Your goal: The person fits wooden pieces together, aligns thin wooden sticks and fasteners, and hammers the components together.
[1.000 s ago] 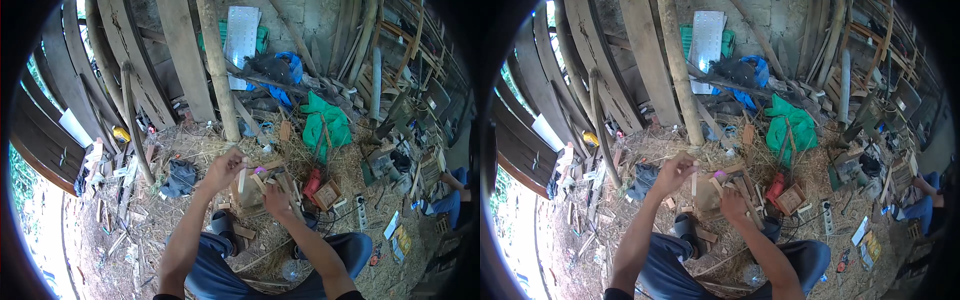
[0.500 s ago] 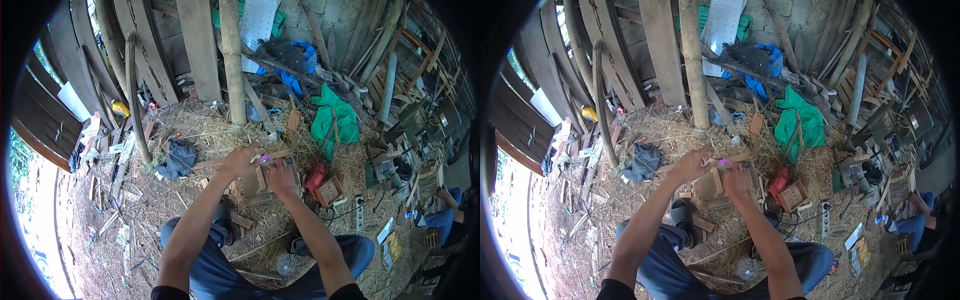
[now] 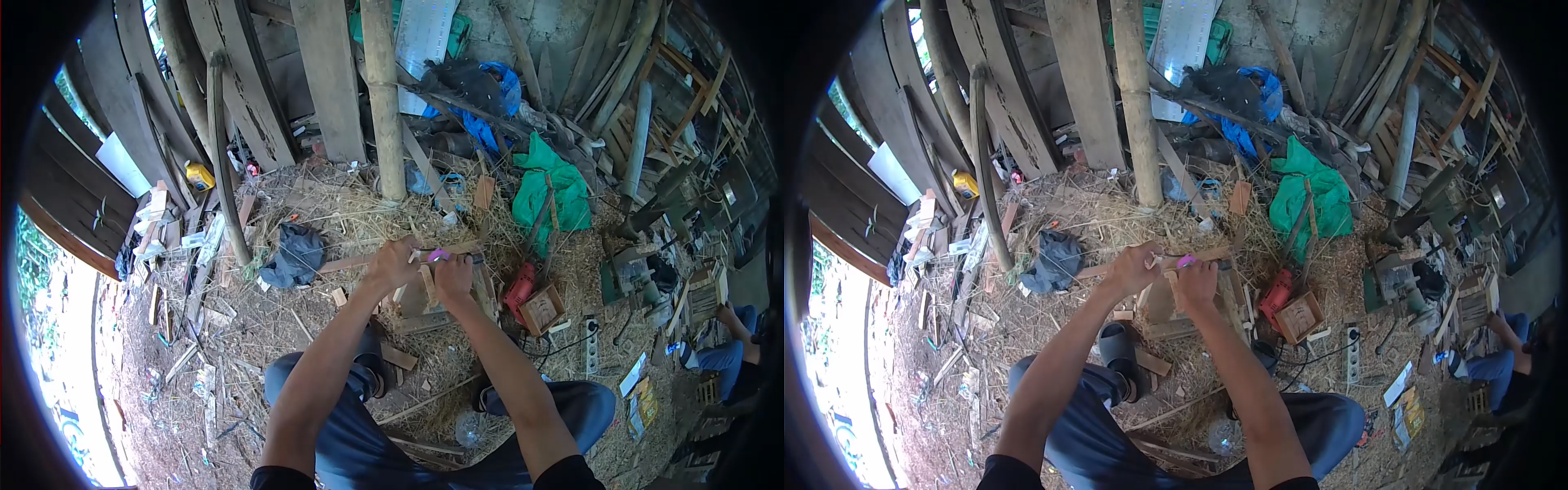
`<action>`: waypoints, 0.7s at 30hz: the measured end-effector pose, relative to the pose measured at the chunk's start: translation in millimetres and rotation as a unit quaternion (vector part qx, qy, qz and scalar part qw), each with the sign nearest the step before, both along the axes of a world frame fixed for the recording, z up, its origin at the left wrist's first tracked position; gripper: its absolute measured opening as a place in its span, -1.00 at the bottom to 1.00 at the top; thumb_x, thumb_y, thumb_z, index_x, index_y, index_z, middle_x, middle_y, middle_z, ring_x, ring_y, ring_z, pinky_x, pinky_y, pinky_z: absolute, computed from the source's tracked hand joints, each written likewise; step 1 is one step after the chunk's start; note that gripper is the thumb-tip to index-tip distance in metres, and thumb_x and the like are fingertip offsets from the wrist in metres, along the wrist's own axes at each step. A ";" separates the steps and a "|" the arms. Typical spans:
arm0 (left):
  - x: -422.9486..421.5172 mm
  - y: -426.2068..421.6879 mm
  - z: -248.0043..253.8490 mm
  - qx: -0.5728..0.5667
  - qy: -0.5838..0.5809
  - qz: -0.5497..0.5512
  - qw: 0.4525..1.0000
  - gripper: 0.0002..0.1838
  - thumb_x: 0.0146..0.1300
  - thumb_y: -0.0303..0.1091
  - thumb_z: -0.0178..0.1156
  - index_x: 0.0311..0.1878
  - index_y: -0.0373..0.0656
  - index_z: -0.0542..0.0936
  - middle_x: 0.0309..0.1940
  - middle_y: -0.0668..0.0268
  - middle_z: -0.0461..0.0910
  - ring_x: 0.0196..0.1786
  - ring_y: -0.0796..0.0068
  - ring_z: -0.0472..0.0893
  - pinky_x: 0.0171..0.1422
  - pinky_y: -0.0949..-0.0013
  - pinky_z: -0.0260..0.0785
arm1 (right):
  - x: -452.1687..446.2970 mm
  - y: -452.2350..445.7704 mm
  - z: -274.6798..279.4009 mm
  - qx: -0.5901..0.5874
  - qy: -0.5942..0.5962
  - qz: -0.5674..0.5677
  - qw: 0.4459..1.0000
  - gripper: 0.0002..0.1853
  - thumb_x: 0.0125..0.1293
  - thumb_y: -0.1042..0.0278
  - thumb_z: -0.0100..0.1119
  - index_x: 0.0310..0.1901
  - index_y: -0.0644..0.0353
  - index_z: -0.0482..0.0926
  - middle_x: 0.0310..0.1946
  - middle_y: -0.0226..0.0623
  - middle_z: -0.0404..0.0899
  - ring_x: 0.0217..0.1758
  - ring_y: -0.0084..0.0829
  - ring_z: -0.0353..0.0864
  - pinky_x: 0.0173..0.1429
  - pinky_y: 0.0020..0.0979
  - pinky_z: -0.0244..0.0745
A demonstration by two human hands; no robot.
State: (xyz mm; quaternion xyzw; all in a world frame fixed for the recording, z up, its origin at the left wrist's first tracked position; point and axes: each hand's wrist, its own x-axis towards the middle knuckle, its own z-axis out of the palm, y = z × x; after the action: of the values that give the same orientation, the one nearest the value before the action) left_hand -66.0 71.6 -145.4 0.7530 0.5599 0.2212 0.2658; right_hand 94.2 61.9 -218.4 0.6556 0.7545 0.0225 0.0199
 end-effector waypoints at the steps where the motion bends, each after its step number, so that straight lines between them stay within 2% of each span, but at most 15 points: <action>1: 0.5 -0.8 0.5 -0.004 0.003 0.006 1.000 -0.67 0.07 -0.31 0.25 -0.05 -0.09 0.57 -0.36 0.12 0.64 -0.24 0.05 0.66 -0.13 0.13 0.51 | 1.6 -0.5 3.0 -0.009 -0.001 0.003 1.000 -0.80 0.25 0.32 0.05 -0.21 0.11 0.66 -0.10 -0.17 0.55 0.11 -0.23 0.47 0.15 -0.17 0.24; 4: 1.5 -0.4 3.7 -0.005 0.001 0.007 1.000 -0.67 0.07 -0.30 0.25 -0.06 -0.08 0.57 -0.36 0.13 0.64 -0.23 0.05 0.66 -0.12 0.13 0.51 | 9.1 2.5 -11.2 0.039 0.054 0.027 0.997 -0.81 0.24 0.33 0.05 -0.23 0.09 0.67 -0.05 -0.18 0.51 0.14 -0.24 0.42 0.14 -0.19 0.24; 8: 5.5 -0.8 7.3 0.004 0.017 -0.002 1.000 -0.67 0.08 -0.29 0.25 -0.05 -0.08 0.57 -0.34 0.14 0.64 -0.22 0.06 0.66 -0.11 0.13 0.51 | 16.9 -10.6 -3.2 0.012 0.021 0.041 0.999 -0.82 0.22 0.33 0.06 -0.26 0.07 0.68 -0.05 -0.22 0.49 0.13 -0.26 0.40 0.14 -0.19 0.24; 10: 5.8 1.2 6.0 0.000 0.020 0.000 1.000 -0.68 0.09 -0.29 0.25 -0.05 -0.07 0.57 -0.34 0.14 0.64 -0.21 0.05 0.66 -0.10 0.12 0.51 | 22.5 -16.3 -3.4 0.040 0.042 0.085 0.995 -0.83 0.18 0.34 0.08 -0.29 0.07 0.68 -0.07 -0.25 0.48 0.08 -0.28 0.41 0.14 -0.18 0.24; 16: 7.3 -3.0 5.7 -0.008 0.014 -0.007 1.000 -0.69 0.10 -0.30 0.27 -0.07 -0.07 0.57 -0.33 0.14 0.65 -0.22 0.06 0.66 -0.12 0.13 0.51 | 36.7 -11.8 -9.0 0.126 0.073 0.205 0.968 -0.84 0.13 0.33 0.10 -0.33 0.09 0.67 -0.02 -0.23 0.49 0.12 -0.28 0.40 0.13 -0.17 0.25; 20: 4.8 2.3 -0.6 0.023 -0.025 -0.036 0.999 -0.69 0.10 -0.29 0.30 -0.08 -0.08 0.56 -0.37 0.15 0.63 -0.26 0.08 0.66 -0.16 0.17 0.51 | 39.1 -15.5 4.5 0.054 0.099 0.205 0.972 -0.84 0.16 0.34 0.10 -0.28 0.12 0.64 0.00 -0.19 0.49 0.17 -0.24 0.38 0.16 -0.16 0.23; 21: 5.8 2.8 0.7 0.025 -0.026 -0.041 0.999 -0.69 0.10 -0.29 0.30 -0.08 -0.08 0.56 -0.37 0.15 0.63 -0.26 0.08 0.66 -0.16 0.17 0.51 | 39.0 -17.9 8.1 0.063 0.151 0.182 0.970 -0.84 0.18 0.36 0.10 -0.24 0.15 0.62 -0.03 -0.17 0.51 0.13 -0.21 0.42 0.13 -0.14 0.28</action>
State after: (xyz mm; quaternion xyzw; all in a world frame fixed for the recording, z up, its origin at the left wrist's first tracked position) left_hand -60.3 74.4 -144.7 0.7757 0.5160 0.2429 0.2704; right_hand 133.3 44.0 -210.3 0.5028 0.8526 -0.0261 -0.1400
